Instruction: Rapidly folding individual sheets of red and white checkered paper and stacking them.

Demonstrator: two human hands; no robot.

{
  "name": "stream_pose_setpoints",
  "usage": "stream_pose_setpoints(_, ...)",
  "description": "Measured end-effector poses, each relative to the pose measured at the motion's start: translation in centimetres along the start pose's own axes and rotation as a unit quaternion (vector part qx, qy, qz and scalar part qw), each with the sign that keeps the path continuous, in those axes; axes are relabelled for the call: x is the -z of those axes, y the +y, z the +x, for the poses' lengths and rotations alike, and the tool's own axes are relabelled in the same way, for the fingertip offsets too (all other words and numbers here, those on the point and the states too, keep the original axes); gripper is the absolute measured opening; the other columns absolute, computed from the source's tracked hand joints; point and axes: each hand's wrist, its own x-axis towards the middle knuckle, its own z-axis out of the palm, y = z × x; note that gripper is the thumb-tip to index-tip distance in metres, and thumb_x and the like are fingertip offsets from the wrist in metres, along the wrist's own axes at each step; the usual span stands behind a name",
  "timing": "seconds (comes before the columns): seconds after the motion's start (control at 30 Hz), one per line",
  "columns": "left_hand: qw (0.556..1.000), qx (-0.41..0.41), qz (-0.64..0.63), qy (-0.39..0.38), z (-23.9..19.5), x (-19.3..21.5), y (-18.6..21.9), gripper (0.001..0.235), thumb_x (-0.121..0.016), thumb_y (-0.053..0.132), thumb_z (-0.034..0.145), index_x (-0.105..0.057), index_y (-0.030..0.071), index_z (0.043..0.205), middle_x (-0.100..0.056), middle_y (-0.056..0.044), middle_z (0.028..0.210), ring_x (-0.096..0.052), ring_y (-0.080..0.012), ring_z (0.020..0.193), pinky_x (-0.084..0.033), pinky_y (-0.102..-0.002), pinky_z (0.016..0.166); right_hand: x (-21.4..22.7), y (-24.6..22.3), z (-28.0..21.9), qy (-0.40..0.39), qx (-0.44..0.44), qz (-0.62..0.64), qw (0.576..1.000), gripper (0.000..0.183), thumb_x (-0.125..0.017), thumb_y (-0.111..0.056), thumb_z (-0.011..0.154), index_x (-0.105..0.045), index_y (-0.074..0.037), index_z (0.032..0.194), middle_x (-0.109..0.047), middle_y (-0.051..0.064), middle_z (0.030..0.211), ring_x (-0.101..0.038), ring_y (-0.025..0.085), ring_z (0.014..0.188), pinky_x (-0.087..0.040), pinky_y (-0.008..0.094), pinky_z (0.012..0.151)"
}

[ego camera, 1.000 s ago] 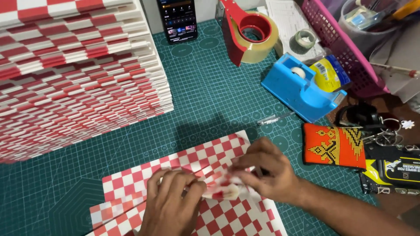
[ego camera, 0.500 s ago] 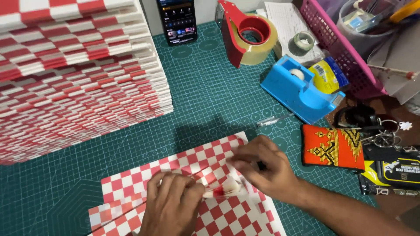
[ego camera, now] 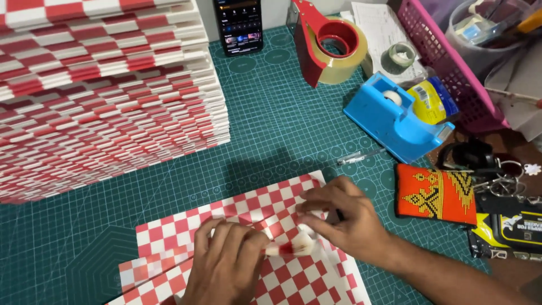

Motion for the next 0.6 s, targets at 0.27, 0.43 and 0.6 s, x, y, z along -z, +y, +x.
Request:
stream_pose_setpoints(0.27,0.998,0.019,-0.008,-0.051,-0.2,0.1,0.0,0.023,-0.072,0.004,0.082,-0.066,0.01,0.103,-0.063,-0.008,0.111,-0.06,-0.0283,0.104,-0.04,-0.061,0.101,0.2,0.9,-1.0,-0.039,0.011,0.059,0.997,0.035,-0.082,-0.024,0.084,-0.068,-0.004,0.11,-0.072,0.008,0.097,-0.074,0.014,0.087,-0.076,0.018,0.066)
stream_pose_setpoints(0.43,1.0,0.007,-0.008,-0.011,-0.1,0.0,-0.1,0.019,-0.058,0.0,0.089,-0.062,0.015,0.101,-0.063,-0.004,0.095,-0.059,-0.0256,0.09,-0.042,-0.051,0.093,0.1,-0.3,-0.2,-0.022,-0.101,0.081,0.991,0.034,-0.079,-0.012,0.085,-0.065,-0.003,0.114,-0.067,0.011,0.102,-0.086,0.023,0.091,-0.071,0.023,0.064)
stream_pose_setpoints(0.6,0.999,-0.019,0.017,0.02,0.0,-0.2,-0.4,0.018,-0.058,-0.001,0.093,-0.065,0.015,0.097,-0.062,-0.005,0.093,-0.059,-0.0247,0.086,-0.044,-0.049,0.089,-0.2,0.2,-0.5,-0.029,-0.097,-0.001,0.995,0.042,-0.086,-0.021,0.079,-0.067,-0.005,0.113,-0.066,0.006,0.098,-0.086,0.015,0.087,-0.064,0.014,0.045)
